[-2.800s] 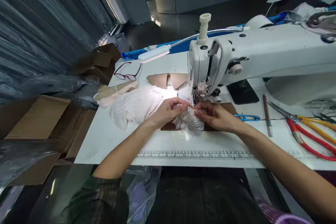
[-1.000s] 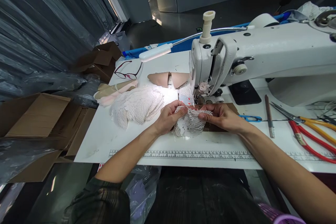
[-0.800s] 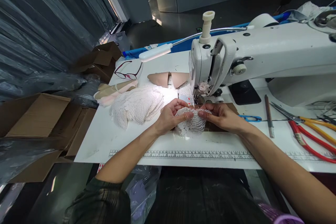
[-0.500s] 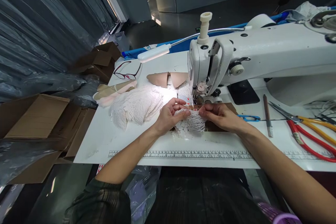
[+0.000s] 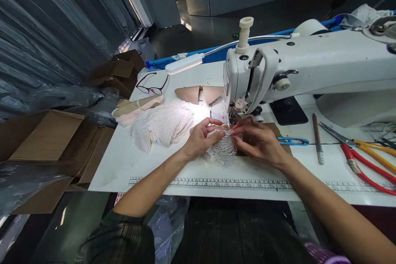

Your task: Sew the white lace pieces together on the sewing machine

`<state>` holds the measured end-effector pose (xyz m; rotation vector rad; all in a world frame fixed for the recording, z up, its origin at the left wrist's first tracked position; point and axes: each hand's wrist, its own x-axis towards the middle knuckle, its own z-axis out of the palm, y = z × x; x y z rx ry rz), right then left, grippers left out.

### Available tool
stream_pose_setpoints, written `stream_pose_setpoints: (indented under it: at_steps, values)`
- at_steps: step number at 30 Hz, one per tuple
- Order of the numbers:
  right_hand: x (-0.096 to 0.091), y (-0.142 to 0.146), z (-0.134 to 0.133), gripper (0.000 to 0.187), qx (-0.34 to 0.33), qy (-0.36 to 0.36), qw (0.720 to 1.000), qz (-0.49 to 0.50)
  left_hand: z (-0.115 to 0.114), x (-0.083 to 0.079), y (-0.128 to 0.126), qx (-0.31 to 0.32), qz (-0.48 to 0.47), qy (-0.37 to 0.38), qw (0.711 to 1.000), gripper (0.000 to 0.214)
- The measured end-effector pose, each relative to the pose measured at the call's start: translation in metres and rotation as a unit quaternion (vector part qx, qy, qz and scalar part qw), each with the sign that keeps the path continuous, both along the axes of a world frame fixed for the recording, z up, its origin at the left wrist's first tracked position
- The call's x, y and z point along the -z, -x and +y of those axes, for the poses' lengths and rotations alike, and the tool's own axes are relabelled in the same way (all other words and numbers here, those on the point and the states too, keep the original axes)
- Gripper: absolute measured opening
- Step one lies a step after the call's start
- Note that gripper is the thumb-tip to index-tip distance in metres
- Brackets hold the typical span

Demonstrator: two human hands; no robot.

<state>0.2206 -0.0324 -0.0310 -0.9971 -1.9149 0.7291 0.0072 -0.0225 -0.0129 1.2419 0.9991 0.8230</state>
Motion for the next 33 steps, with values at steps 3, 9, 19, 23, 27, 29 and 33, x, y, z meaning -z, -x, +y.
stream_pose_setpoints:
  at_steps: [3,9,19,23,27,29,33]
  values:
    - [0.004,0.003,-0.001,0.015,-0.008,-0.042,0.999,-0.011,-0.001,-0.001,-0.001,-0.002,0.0,0.002,1.0,0.045]
    - [0.007,0.008,-0.003,0.014,0.003,-0.059,0.997,-0.04,-0.001,-0.001,-0.002,0.014,0.0,0.005,1.0,0.047]
    - [-0.001,0.008,-0.006,0.012,-0.059,0.09,0.993,-0.048,-0.003,-0.001,-0.004,0.014,0.037,-0.018,0.999,0.041]
    - [-0.003,0.005,-0.006,0.018,-0.08,0.167,0.983,-0.017,-0.004,-0.001,-0.004,0.029,0.035,-0.023,0.999,0.041]
    - [-0.002,0.003,-0.003,0.022,-0.075,0.189,0.979,-0.008,-0.004,-0.001,-0.003,0.027,0.035,-0.024,0.999,0.04]
    - [-0.003,0.001,-0.002,0.023,-0.068,0.19,0.979,0.006,-0.004,-0.002,-0.003,0.025,0.036,-0.022,0.999,0.039]
    - [-0.002,-0.003,0.0,0.032,-0.078,0.235,0.969,0.016,-0.003,-0.002,-0.002,0.027,0.037,-0.035,0.998,0.038]
